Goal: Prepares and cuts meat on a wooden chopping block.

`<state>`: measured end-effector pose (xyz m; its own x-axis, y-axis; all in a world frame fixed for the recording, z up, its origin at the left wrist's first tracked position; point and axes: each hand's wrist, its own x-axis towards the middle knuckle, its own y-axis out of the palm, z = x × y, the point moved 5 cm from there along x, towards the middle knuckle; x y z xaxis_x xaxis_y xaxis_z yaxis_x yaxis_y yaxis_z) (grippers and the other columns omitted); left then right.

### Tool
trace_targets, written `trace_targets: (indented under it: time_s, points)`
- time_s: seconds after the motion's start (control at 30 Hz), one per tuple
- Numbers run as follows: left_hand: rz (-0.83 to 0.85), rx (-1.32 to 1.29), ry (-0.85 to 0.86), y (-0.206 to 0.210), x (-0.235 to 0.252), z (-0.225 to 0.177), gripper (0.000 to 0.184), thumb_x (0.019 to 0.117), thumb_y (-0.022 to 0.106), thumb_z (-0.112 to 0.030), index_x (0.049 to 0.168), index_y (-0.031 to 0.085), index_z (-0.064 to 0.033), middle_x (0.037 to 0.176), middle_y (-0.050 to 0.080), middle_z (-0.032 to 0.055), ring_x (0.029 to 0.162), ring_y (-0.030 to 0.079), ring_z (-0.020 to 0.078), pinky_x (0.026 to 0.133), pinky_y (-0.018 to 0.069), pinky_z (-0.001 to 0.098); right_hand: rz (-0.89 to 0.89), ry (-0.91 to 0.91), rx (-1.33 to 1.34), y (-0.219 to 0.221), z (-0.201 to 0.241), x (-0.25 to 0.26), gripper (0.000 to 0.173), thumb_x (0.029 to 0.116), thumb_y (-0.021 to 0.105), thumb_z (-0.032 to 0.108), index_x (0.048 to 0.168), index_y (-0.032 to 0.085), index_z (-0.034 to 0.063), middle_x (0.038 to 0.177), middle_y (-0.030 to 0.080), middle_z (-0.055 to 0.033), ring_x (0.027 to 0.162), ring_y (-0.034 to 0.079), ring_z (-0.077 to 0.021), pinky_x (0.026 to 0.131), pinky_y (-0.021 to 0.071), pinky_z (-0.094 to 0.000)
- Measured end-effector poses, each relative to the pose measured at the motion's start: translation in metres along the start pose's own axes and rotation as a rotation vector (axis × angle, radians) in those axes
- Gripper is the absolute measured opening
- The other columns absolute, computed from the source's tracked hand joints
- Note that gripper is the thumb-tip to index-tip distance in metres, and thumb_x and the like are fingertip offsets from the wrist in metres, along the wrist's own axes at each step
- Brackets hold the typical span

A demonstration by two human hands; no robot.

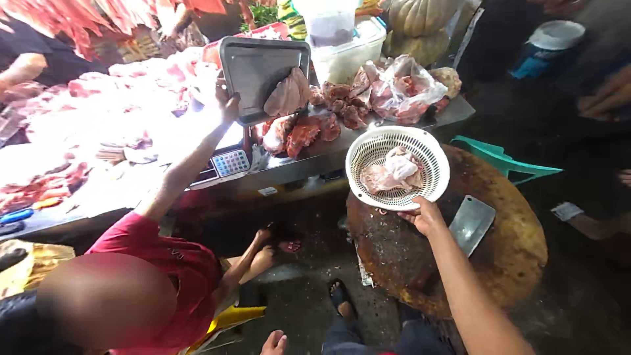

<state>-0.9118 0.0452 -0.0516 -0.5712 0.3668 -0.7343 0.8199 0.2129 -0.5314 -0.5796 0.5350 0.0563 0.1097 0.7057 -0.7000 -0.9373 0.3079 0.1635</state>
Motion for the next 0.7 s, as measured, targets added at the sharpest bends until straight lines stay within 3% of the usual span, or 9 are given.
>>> trace_targets:
  time_s: [0.17,0.37,0.5,0.57,0.63,0.7]
  points:
    - [0.122,0.12,0.019,-0.005,0.048,-0.009,0.032,0.1039,0.058,-0.017,0.128,0.063,0.0037,0.113,0.069,0.0237,0.096,0.067,0.0315,0.086,0.054,0.0499,-0.057,-0.016,0.087,0.005,-0.01,-0.002,0.04,0.1081,0.043,0.021,0.145,0.039,0.0052,0.111,0.064,-0.0262,0.078,0.071,-0.0332,0.066,0.0615,-0.0455]
    - [0.188,0.222,0.1,0.015,0.066,-0.041,0.034,0.1025,0.06,-0.018,0.129,0.063,0.0018,0.121,0.069,0.0242,0.114,0.067,0.0356,0.101,0.0505,0.0546,-0.062,-0.038,0.116,0.008,-0.016,0.001,0.046,0.1075,0.048,0.021,0.149,0.034,0.0072,0.115,0.064,-0.0282,0.081,0.071,-0.0361,0.066,0.0618,-0.0476]
    - [0.168,0.327,0.286,0.03,0.048,-0.095,0.034,0.1,0.062,-0.016,0.128,0.066,0.0029,0.131,0.064,0.0251,0.126,0.061,0.0364,0.111,0.0461,0.0518,-0.039,-0.065,0.137,0.008,-0.016,0.002,0.049,0.1064,0.05,0.02,0.151,0.034,0.0081,0.117,0.063,-0.0288,0.081,0.072,-0.0381,0.064,0.0623,-0.05]
    - [0.15,0.356,0.403,0.039,0.043,-0.13,0.034,0.099,0.063,-0.016,0.128,0.066,0.0025,0.131,0.064,0.0244,0.124,0.062,0.0352,0.11,0.0473,0.0492,-0.043,-0.088,0.118,0.007,-0.017,0.001,0.053,0.1055,0.053,0.021,0.153,0.033,0.0099,0.12,0.062,-0.0283,0.082,0.071,-0.0389,0.063,0.0619,-0.0511]
    - [0.134,0.341,0.483,0.041,0.038,-0.163,0.034,0.0986,0.063,-0.015,0.128,0.066,0.0022,0.131,0.063,0.0238,0.119,0.064,0.0335,0.107,0.0505,0.0474,-0.087,-0.158,0.054,-0.002,-0.02,-0.008,0.063,0.1031,0.06,0.021,0.156,0.027,0.0116,0.132,0.056,-0.0272,0.093,0.07,-0.0404,0.068,0.0617,-0.0542]
    - [0.12,0.314,0.577,0.038,0.038,-0.202,0.033,0.0984,0.063,-0.014,0.128,0.066,0.0015,0.133,0.063,0.0225,0.12,0.064,0.0319,0.106,0.0514,0.0463,-0.181,-0.337,-0.078,-0.017,-0.011,-0.029,0.079,0.0967,0.067,0.017,0.161,0.021,0.0078,0.15,0.044,-0.026,0.121,0.058,-0.0385,0.091,0.0556,-0.0539]
